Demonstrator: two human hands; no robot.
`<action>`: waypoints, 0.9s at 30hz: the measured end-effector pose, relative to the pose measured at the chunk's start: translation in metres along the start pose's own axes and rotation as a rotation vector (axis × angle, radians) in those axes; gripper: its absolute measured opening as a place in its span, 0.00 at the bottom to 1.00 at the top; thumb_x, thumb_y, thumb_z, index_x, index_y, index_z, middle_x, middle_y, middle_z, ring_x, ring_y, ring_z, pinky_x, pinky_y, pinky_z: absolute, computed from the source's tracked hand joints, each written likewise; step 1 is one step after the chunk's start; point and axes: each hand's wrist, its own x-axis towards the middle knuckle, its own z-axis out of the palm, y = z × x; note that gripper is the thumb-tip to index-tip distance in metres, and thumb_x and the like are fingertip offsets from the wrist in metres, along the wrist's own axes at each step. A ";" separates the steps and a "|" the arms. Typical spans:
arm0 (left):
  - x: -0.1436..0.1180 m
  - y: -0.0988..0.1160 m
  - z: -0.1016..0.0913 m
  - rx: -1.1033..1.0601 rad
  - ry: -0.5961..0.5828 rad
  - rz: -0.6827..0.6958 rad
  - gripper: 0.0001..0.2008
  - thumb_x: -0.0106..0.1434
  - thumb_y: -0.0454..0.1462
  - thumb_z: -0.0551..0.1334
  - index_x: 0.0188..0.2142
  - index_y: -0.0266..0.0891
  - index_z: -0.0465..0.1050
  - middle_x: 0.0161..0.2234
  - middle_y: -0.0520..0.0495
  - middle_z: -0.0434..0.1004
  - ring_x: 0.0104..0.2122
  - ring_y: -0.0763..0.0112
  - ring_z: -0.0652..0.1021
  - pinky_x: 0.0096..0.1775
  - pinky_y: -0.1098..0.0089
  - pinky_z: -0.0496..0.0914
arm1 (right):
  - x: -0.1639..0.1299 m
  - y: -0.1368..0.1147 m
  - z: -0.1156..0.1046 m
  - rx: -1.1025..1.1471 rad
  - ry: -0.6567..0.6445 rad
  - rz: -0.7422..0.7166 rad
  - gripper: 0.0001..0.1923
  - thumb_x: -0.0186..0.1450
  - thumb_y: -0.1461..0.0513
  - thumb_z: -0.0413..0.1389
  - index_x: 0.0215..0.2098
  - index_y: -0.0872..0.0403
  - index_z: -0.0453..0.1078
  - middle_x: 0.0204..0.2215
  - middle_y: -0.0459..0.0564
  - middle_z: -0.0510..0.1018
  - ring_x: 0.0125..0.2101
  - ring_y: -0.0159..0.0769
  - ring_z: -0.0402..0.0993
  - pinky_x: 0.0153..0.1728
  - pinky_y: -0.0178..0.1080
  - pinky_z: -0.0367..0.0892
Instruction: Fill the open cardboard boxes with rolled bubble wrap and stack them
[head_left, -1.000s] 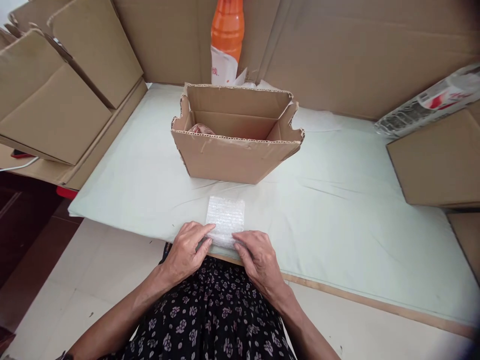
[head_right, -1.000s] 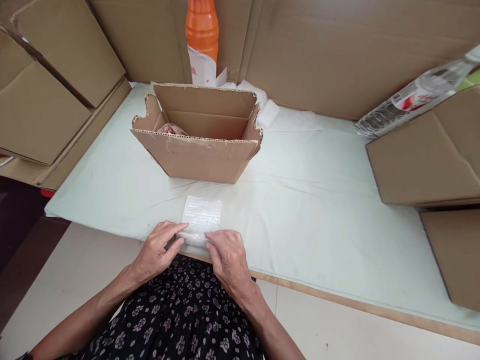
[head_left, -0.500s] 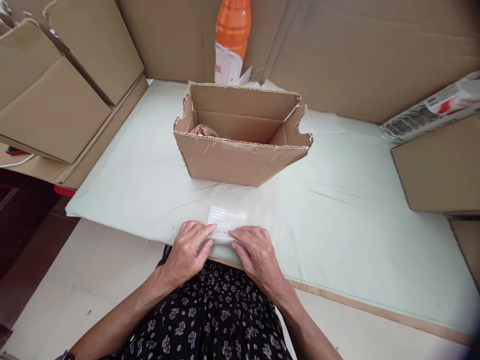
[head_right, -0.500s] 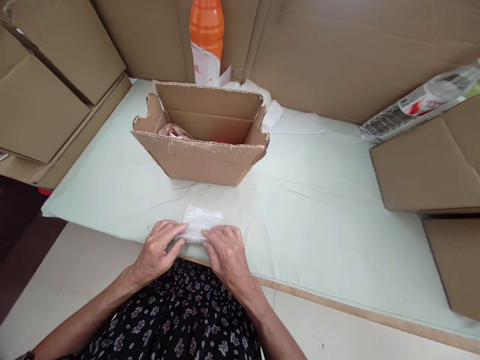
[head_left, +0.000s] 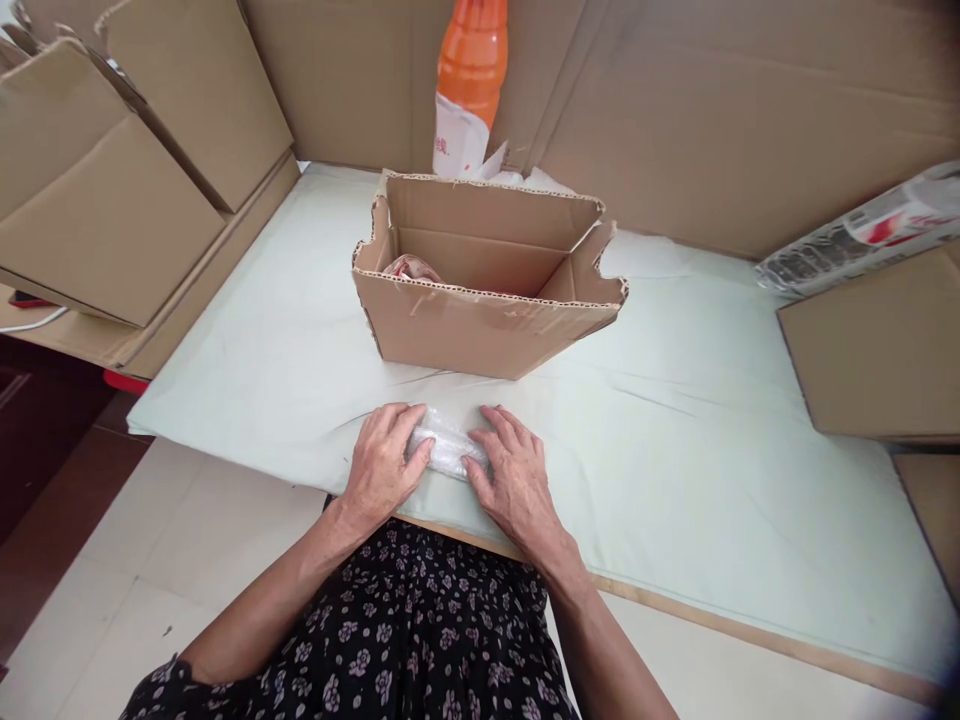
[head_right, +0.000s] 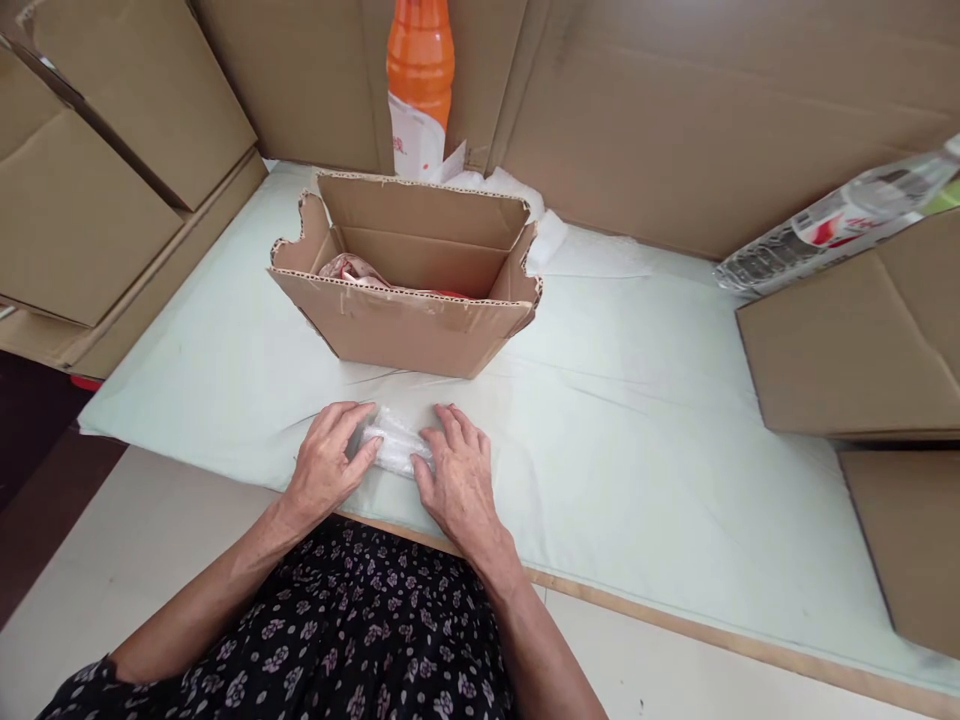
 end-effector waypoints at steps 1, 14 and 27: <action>-0.003 0.000 -0.003 -0.051 -0.005 -0.025 0.18 0.69 0.37 0.61 0.58 0.40 0.70 0.51 0.40 0.77 0.51 0.58 0.77 0.53 0.57 0.73 | -0.001 -0.001 0.000 0.046 0.011 -0.011 0.09 0.70 0.61 0.55 0.47 0.54 0.72 0.59 0.61 0.74 0.62 0.54 0.66 0.55 0.53 0.65; 0.001 0.023 -0.020 -0.356 -0.208 0.104 0.21 0.66 0.31 0.61 0.58 0.42 0.72 0.40 0.46 0.82 0.39 0.66 0.80 0.44 0.66 0.76 | -0.002 0.003 -0.051 0.172 -0.114 -0.173 0.05 0.69 0.66 0.58 0.38 0.50 0.74 0.33 0.48 0.81 0.32 0.40 0.77 0.34 0.43 0.72; 0.030 -0.011 0.013 -0.381 0.054 0.171 0.12 0.67 0.31 0.60 0.49 0.41 0.74 0.36 0.47 0.82 0.36 0.66 0.80 0.39 0.66 0.74 | 0.178 0.008 -0.190 -0.510 0.142 -0.307 0.08 0.69 0.62 0.54 0.31 0.52 0.70 0.25 0.47 0.77 0.25 0.36 0.69 0.32 0.38 0.59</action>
